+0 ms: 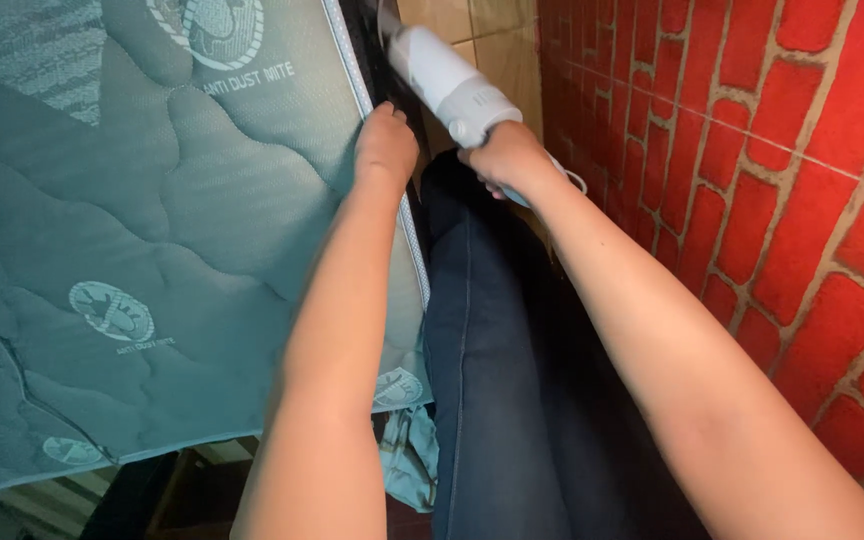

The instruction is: Cleaning a mattress using a handheld vacuum cleaner.

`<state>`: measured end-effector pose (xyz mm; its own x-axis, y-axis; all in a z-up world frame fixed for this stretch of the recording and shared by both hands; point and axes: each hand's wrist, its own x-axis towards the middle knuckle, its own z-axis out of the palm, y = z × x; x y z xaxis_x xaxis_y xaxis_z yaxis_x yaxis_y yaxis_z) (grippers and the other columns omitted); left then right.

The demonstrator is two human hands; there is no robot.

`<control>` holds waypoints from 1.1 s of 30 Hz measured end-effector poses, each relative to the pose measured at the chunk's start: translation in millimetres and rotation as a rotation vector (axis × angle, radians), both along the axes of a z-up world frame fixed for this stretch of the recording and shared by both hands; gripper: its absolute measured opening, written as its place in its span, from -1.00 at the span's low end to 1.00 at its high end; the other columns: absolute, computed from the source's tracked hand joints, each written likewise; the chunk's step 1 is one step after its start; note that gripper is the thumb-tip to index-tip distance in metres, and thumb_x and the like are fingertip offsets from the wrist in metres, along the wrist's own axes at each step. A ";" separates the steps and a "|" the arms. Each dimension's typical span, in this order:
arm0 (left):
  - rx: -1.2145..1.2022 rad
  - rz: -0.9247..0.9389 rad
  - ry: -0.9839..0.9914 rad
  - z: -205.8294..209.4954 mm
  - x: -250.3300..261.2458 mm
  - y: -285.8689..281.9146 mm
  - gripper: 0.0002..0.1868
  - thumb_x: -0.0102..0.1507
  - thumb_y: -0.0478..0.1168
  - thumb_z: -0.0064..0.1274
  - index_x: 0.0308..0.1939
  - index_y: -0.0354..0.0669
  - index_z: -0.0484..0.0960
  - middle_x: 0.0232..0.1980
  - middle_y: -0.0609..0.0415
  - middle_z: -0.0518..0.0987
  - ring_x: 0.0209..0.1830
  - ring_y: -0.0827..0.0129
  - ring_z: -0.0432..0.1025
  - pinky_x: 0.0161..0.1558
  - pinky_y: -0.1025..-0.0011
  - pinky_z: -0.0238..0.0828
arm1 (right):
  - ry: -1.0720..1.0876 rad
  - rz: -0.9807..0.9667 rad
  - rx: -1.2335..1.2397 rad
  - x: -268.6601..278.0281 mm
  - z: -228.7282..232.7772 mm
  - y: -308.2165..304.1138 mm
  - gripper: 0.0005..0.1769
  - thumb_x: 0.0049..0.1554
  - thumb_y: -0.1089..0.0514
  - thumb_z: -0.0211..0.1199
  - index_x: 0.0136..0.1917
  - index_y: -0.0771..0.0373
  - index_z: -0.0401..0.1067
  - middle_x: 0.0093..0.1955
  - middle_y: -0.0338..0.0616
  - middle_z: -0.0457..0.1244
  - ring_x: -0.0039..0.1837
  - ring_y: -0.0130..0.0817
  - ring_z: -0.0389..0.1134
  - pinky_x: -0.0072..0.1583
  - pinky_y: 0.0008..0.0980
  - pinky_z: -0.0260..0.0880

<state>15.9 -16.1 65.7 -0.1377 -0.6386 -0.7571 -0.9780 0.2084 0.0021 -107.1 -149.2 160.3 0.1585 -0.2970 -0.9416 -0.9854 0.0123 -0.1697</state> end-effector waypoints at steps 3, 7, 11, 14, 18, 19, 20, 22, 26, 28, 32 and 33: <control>0.008 0.018 0.015 -10.2 -0.4 4.0 -0.67 0.38 -0.09 -0.10 0.05 0.05 0.77 0.12 0.19 0.69 0.27 0.34 0.40 0.24 0.25 0.13 | -0.044 -0.139 -0.029 11.1 -13.4 2.0 -0.62 0.13 -0.02 0.36 -0.23 0.38 0.44 -0.40 -0.11 0.31 -0.44 -0.32 0.33 -0.37 -0.27 0.41; -0.050 -0.008 -0.009 -8.9 -2.6 7.6 -0.67 0.38 -0.08 -0.12 0.03 0.07 0.77 0.10 0.20 0.69 0.26 0.31 0.40 0.29 0.25 0.07 | -0.067 -0.214 -0.069 4.6 -12.9 -0.9 -0.60 0.13 -0.04 0.37 -0.24 0.37 0.43 -0.41 -0.12 0.31 -0.45 -0.34 0.33 -0.38 -0.28 0.39; -0.018 0.000 -0.011 -21.5 -4.5 10.9 -0.67 0.36 -0.11 -0.10 0.03 0.07 0.77 0.09 0.23 0.69 0.25 0.35 0.40 0.22 0.27 0.10 | 0.000 -0.158 -0.215 -33.6 0.0 2.9 -0.51 0.17 -0.10 0.35 -0.15 0.47 0.47 -0.32 0.12 0.36 -0.36 -0.12 0.41 -0.26 -0.16 0.46; -0.080 0.026 -0.026 -42.3 -10.2 23.4 -0.66 0.38 -0.11 -0.12 0.06 0.06 0.76 0.13 0.21 0.68 0.26 0.34 0.39 0.26 0.25 0.07 | 0.018 0.026 -0.355 -84.2 -3.5 20.9 -0.47 0.14 -0.12 0.36 -0.03 0.48 0.50 -0.16 0.31 0.37 -0.14 0.12 0.45 -0.05 -0.05 0.46; -0.078 0.024 -0.049 10.3 -5.8 30.4 -0.54 0.44 -0.03 -0.22 0.34 0.00 0.58 0.46 0.11 0.43 0.58 0.19 0.12 0.57 0.09 -0.26 | 0.099 0.173 -0.306 -115.6 24.7 51.6 -0.43 0.15 -0.13 0.33 0.09 0.48 0.53 0.03 0.41 0.36 0.13 0.26 0.42 0.18 0.02 0.41; -0.081 0.027 -0.056 35.4 -3.1 32.9 -0.54 0.44 -0.03 -0.22 0.34 0.00 0.58 0.46 0.11 0.43 0.58 0.19 0.12 0.57 0.09 -0.26 | 0.092 0.175 -0.309 -114.9 28.1 55.2 -0.43 0.15 -0.13 0.33 0.09 0.48 0.53 0.03 0.41 0.36 0.13 0.26 0.42 0.18 0.02 0.41; -0.193 0.155 -0.092 61.2 -2.2 37.1 -0.46 0.37 -0.06 -0.18 0.45 0.08 0.39 0.57 0.09 0.17 0.62 0.10 -0.07 0.54 0.00 -0.30 | 0.113 0.182 -0.261 -115.4 32.6 60.5 -0.44 0.13 -0.13 0.33 0.10 0.44 0.53 0.02 0.37 0.37 0.12 0.23 0.43 0.17 0.02 0.41; -0.304 0.282 -0.129 86.9 -6.6 52.6 -0.30 0.29 -0.09 -0.13 0.56 0.16 0.20 0.68 0.08 -0.10 0.66 0.01 -0.27 0.51 -0.10 -0.35 | 0.131 0.190 -0.210 -118.7 32.9 71.0 -0.45 0.10 -0.13 0.34 0.11 0.40 0.54 0.01 0.34 0.38 0.10 0.21 0.43 0.16 0.02 0.41; -0.401 0.606 -0.074 77.5 -18.6 81.2 -0.14 0.33 -0.23 -0.06 0.69 0.31 0.01 0.72 -0.01 -0.38 0.64 -0.33 -0.42 0.53 -0.17 -0.18 | 0.073 0.116 -0.228 -116.4 15.5 78.5 -0.43 0.09 -0.13 0.35 0.07 0.47 0.52 -0.04 0.31 0.39 0.05 0.14 0.45 0.13 -0.05 0.43; -0.405 0.742 0.029 71.1 -21.7 82.6 -0.14 0.34 -0.24 -0.05 0.68 0.35 0.00 0.70 -0.06 -0.37 0.64 -0.35 -0.42 0.49 -0.22 -0.10 | 0.050 0.107 -0.250 -106.5 16.3 73.1 -0.43 0.10 -0.13 0.37 0.03 0.49 0.54 -0.09 0.31 0.39 -0.01 0.11 0.47 0.10 -0.09 0.45; -0.273 0.729 -0.032 69.7 -19.0 66.3 -0.17 0.35 -0.23 -0.08 0.66 0.39 -0.03 0.68 -0.12 -0.42 0.62 -0.38 -0.46 0.47 -0.27 -0.04 | 0.100 -0.031 -0.170 -85.7 22.5 51.0 -0.47 0.16 -0.11 0.31 -0.04 0.50 0.52 -0.28 0.14 0.40 -0.31 -0.11 0.45 -0.18 -0.15 0.49; -0.194 0.721 -0.037 72.2 -18.1 62.5 -0.17 0.35 -0.24 -0.09 0.65 0.39 -0.04 0.67 -0.13 -0.44 0.61 -0.40 -0.47 0.45 -0.29 -0.05 | 0.048 -0.055 -0.179 -84.8 22.5 47.2 -0.51 0.14 -0.08 0.33 -0.06 0.48 0.51 -0.33 0.09 0.38 -0.38 -0.17 0.42 -0.26 -0.18 0.48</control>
<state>-2.2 46.4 137.8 0.3885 -0.6834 -0.6181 -0.8712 -0.4909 -0.0048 -191.9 -102.0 182.8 0.0936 -0.4674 -0.8791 -0.9911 0.0403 -0.1269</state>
